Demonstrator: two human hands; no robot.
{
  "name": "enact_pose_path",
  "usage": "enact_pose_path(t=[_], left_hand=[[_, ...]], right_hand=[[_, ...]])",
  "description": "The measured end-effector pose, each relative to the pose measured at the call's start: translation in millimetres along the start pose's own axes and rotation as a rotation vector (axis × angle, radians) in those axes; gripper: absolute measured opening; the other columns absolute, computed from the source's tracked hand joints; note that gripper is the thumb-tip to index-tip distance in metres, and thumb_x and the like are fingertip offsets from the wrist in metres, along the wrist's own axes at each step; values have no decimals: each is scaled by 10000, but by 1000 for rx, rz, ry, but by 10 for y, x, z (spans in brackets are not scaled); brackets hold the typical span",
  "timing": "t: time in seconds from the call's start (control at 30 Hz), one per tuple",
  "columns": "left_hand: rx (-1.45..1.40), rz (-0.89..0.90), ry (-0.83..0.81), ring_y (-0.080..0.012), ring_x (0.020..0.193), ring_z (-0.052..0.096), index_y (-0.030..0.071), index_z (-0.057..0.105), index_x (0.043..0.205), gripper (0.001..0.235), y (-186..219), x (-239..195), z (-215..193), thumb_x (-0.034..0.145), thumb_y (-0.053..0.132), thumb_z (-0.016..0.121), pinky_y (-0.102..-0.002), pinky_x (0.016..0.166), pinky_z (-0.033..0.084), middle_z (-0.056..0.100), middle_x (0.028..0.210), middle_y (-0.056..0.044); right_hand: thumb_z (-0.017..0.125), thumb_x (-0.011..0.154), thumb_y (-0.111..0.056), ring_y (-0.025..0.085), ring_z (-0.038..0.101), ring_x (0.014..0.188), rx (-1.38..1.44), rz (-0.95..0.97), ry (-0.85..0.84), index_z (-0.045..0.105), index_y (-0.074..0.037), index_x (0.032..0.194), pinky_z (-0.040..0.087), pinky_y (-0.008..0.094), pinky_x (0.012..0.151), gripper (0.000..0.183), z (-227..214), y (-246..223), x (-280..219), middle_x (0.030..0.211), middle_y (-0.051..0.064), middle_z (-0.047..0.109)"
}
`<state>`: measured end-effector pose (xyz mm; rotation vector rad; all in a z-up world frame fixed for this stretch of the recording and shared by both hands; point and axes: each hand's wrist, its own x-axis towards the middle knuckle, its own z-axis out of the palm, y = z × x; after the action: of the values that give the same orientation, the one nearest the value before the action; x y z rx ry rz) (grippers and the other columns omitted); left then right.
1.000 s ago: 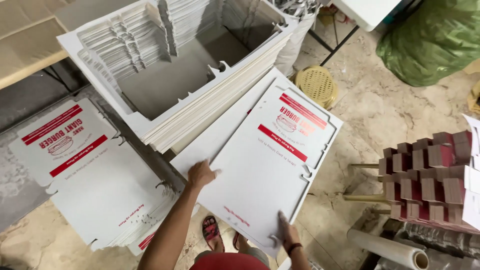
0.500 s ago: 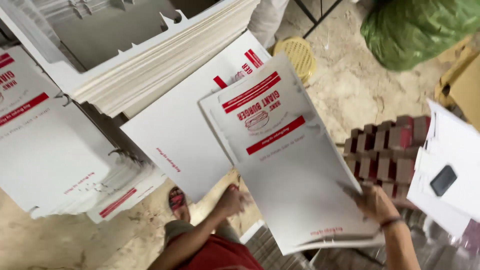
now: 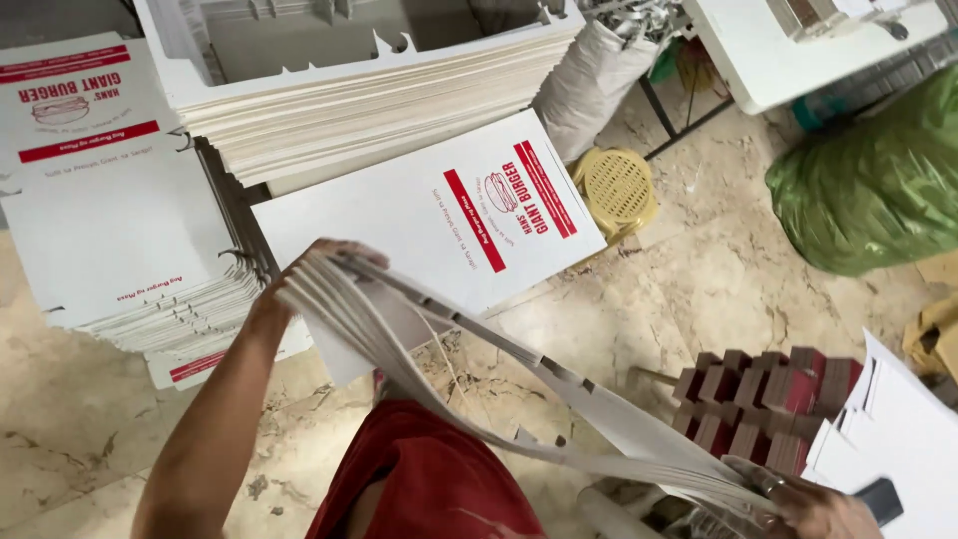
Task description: Manually removing the perforated waste material from stacks of printed cardboard burger box sheets.
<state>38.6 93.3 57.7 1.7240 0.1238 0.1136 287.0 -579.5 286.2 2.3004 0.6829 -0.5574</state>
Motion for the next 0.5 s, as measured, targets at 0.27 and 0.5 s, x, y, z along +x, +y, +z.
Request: enact_pose_path(t=[0.27,0.5], left_hand=[[-1060,-588,2120,-143,1040,741,156,589,1190,390,100,-559,292,980,407,378,-219,991,678,705,1056,-51],[27,-1243,698,-233,662,514,62,699,1296,523,49,-614,-227,921,422,750,-379,659,469,710,891,-149]], right_hand=[[664,806,-63,147,752,550,-237,-932,413,491,-493,1399,714,340,476,753,-1574,121,1723,1270,-93,646],[518,1029,-512,146,489,557,165,-433,-422,614,-104,1280,463,253,519,488,-3480,-2238,3398,698,39,547]])
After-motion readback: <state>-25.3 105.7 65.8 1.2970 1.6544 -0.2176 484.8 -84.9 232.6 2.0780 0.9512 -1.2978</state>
